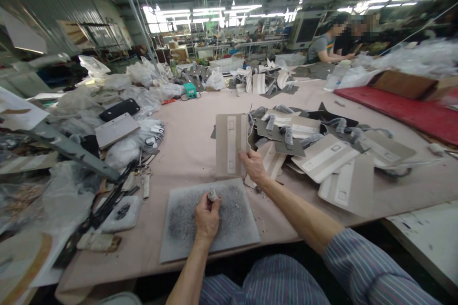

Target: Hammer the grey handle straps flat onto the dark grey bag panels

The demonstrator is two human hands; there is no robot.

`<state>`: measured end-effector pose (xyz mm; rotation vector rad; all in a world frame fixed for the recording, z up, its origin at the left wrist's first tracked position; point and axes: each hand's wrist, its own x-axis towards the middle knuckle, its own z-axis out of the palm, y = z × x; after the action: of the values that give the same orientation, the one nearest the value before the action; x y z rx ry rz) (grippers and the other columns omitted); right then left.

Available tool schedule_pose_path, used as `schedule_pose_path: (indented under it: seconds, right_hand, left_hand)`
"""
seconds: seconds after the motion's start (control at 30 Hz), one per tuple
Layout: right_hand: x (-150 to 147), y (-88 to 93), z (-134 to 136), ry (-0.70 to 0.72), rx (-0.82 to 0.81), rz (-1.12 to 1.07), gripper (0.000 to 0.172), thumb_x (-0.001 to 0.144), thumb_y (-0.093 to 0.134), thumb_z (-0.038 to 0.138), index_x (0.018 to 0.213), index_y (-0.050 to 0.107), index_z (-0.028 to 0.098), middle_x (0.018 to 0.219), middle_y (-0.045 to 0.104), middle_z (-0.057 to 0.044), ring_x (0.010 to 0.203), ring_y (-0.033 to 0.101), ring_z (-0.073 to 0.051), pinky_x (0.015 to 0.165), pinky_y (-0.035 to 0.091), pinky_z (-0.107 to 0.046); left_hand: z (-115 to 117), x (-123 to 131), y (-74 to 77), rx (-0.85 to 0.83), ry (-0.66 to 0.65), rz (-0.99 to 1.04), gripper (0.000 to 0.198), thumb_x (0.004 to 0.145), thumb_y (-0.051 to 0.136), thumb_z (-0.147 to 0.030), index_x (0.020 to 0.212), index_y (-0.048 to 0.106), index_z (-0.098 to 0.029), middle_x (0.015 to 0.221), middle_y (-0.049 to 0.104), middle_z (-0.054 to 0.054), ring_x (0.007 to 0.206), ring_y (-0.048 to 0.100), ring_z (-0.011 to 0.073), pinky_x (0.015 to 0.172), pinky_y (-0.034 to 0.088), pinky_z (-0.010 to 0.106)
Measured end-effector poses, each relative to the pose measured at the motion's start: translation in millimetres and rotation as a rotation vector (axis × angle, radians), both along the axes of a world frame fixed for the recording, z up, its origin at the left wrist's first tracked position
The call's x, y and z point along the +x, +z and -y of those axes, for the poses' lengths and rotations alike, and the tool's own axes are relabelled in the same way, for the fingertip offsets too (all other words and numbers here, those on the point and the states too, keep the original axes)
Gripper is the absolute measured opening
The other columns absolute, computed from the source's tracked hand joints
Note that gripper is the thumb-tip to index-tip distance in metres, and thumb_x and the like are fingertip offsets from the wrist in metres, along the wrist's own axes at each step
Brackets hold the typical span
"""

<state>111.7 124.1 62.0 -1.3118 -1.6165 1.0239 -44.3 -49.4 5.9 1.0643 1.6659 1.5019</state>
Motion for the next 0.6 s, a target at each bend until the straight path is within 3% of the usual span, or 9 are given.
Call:
schedule_pose_path:
  seconds: [0.13,0.27,0.4,0.5,0.6]
  right_hand:
    - [45.8,-26.7,74.8,0.235,0.238,-0.108,0.027,0.081,0.058,0.022,0.101,0.076,0.023,0.115,0.072,-0.007,0.113,0.062,-0.024,0.102,0.046,-0.042]
    - [78.2,-66.9,124.4,0.537,0.372,-0.023,0.038,0.085,0.048,0.017,0.114,0.072,0.025,0.130,0.065,-0.009,0.134,0.049,-0.025,0.112,0.037,-0.051]
    - [89.2,-83.4,128.4,0.685,0.347,0.033,0.036,0.093,0.047,0.030,0.121,0.068,0.022,0.139,0.059,-0.012,0.143,0.037,-0.027,0.115,0.032,-0.053]
    - [91.8,-84.1,120.5,0.695,0.385,0.000,0.037,0.094,0.048,0.041,0.118,0.068,0.022,0.135,0.061,-0.013,0.141,0.041,-0.027,0.115,0.032,-0.052]
    - [93.5,-83.6,119.2,0.658,0.425,0.072,0.036,0.089,0.052,0.037,0.118,0.068,0.022,0.135,0.062,-0.011,0.142,0.039,-0.028,0.115,0.031,-0.053]
  left_hand:
    - [0.9,-1.8,-0.3,0.042,0.082,0.123,0.027,0.077,0.073,-0.038,0.093,0.067,-0.016,0.088,0.076,0.007,0.083,0.072,0.0207,0.079,0.057,0.031]
    - [-0.2,-3.3,1.3,0.097,0.157,0.234,0.032,0.076,0.076,-0.037,0.098,0.066,-0.015,0.092,0.076,0.007,0.087,0.072,0.0195,0.088,0.055,0.033]
    - [-17.1,4.0,12.7,0.144,0.049,0.283,0.036,0.074,0.079,-0.037,0.100,0.065,-0.016,0.094,0.075,0.006,0.090,0.071,0.0184,0.090,0.054,0.033]
    - [-35.3,18.1,19.0,0.120,-0.086,0.286,0.038,0.072,0.080,-0.039,0.100,0.065,-0.017,0.094,0.075,0.006,0.089,0.072,0.0189,0.088,0.054,0.033]
    - [-44.9,32.0,15.7,0.061,-0.187,0.250,0.038,0.071,0.080,-0.039,0.098,0.065,-0.018,0.090,0.075,0.005,0.085,0.072,0.0200,0.083,0.055,0.032]
